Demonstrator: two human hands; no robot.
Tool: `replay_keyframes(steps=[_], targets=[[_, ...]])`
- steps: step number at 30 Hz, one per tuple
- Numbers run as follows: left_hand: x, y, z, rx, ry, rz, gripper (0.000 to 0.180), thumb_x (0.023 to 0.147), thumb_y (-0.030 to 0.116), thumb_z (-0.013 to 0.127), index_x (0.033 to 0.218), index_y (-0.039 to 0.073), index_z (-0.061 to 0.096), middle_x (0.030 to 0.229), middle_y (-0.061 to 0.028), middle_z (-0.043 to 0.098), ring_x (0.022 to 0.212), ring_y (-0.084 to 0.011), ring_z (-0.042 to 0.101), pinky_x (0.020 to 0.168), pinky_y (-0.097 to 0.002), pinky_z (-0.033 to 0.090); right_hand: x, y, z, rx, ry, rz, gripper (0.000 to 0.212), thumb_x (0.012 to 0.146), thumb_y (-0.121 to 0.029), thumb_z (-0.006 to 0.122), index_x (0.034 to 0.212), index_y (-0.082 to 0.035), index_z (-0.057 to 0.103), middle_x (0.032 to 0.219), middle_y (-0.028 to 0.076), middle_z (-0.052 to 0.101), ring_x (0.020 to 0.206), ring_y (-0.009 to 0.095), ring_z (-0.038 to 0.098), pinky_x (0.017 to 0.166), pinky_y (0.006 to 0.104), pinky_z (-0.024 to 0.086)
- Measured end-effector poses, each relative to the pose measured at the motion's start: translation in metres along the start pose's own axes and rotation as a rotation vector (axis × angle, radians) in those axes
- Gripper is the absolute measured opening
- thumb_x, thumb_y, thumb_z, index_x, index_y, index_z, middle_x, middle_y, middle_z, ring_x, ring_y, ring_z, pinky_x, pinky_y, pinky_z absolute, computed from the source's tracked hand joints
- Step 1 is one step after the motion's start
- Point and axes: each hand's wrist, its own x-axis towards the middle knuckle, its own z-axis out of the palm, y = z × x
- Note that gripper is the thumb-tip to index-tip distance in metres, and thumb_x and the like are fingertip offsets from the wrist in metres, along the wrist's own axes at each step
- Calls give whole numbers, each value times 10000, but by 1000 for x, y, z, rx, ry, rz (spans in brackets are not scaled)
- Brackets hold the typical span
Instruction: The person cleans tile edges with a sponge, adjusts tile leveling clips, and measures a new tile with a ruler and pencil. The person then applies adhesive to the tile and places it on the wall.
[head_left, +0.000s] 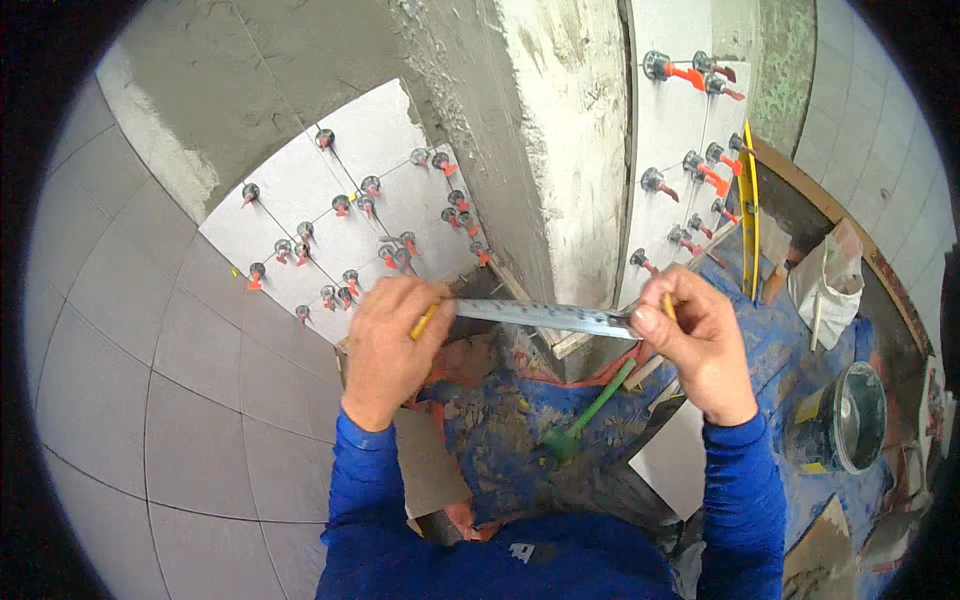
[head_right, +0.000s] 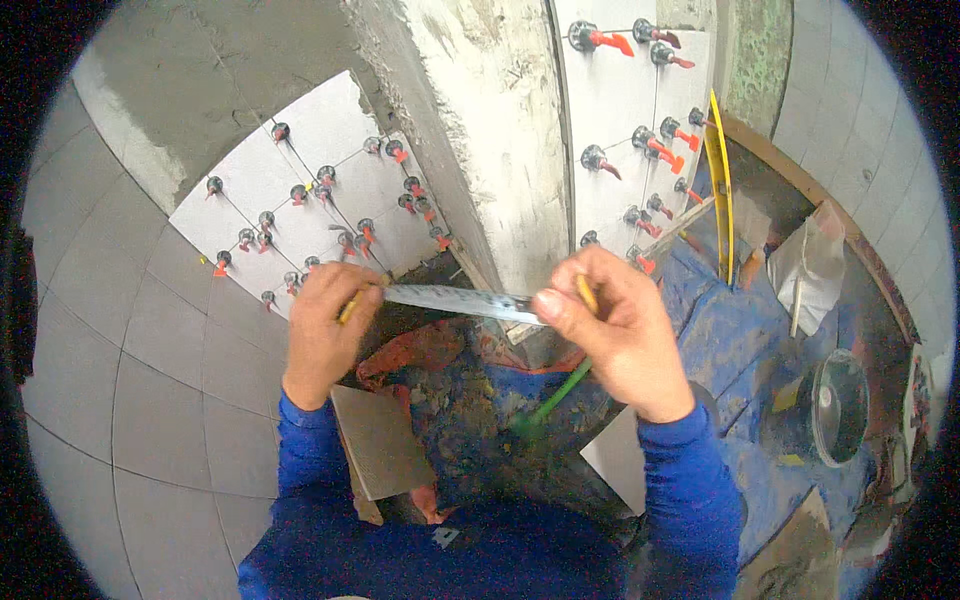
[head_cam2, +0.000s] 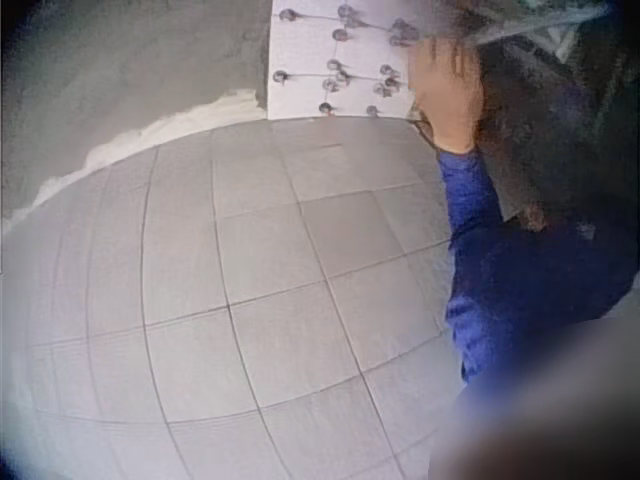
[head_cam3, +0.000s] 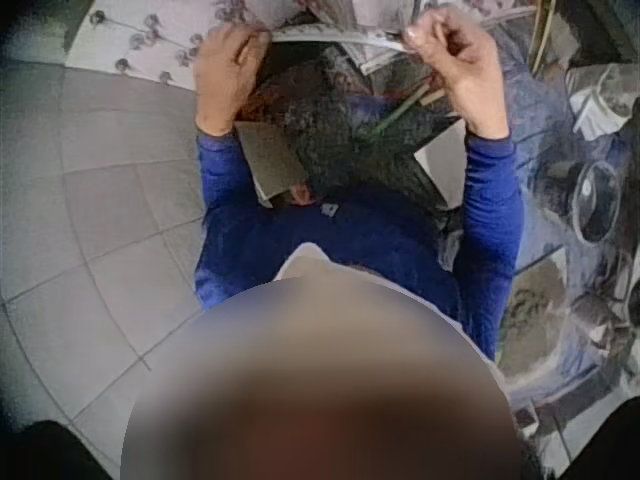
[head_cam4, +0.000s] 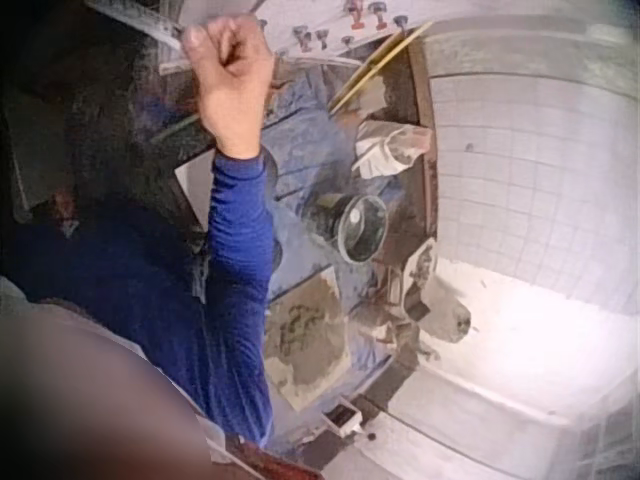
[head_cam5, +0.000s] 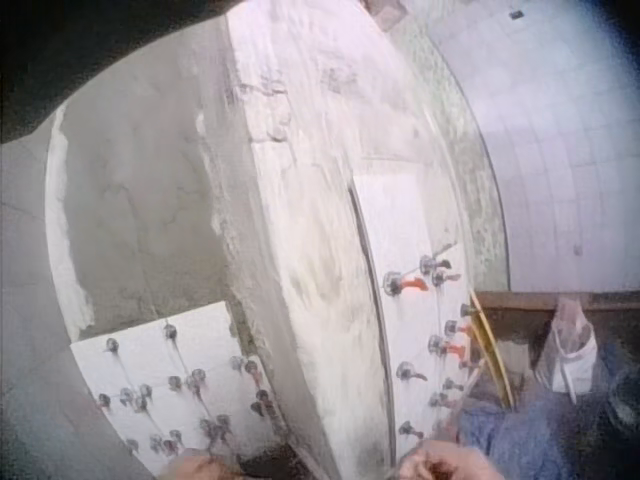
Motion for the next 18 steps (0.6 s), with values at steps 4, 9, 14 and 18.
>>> replay_keyframes(steps=[4,9,14,18], targets=[[13,-26,-34,171,210,-86,174,952,212,713,1007,47,718,970,-130,691,939,-354,664,838,-442,524,-1,1,11,-35,146,-61,219,981,-128,739,1167,-36,670,898,-40,565,869,74,515,797,251,435],[44,-110,-81,667,365,-277,262,1002,292,637,1058,63,751,1021,-131,723,982,-333,694,838,-467,536,-66,28,-41,-81,367,81,211,987,-133,717,1175,-44,680,880,-54,551,816,61,494,728,234,401],[94,-167,-67,804,297,-323,289,994,360,625,1060,119,770,1045,-100,740,1014,-319,712,831,-497,556,-134,68,-103,-161,665,229,161,1028,-221,677,1085,-71,685,783,-79,506,648,24,399,555,223,274],[129,-177,-46,867,251,-350,292,998,373,621,1082,134,766,1086,-98,743,1048,-342,708,840,-519,557,-180,90,-127,-178,859,238,169,1038,-269,681,1031,-101,671,744,-92,483,600,5,366,518,214,241]])
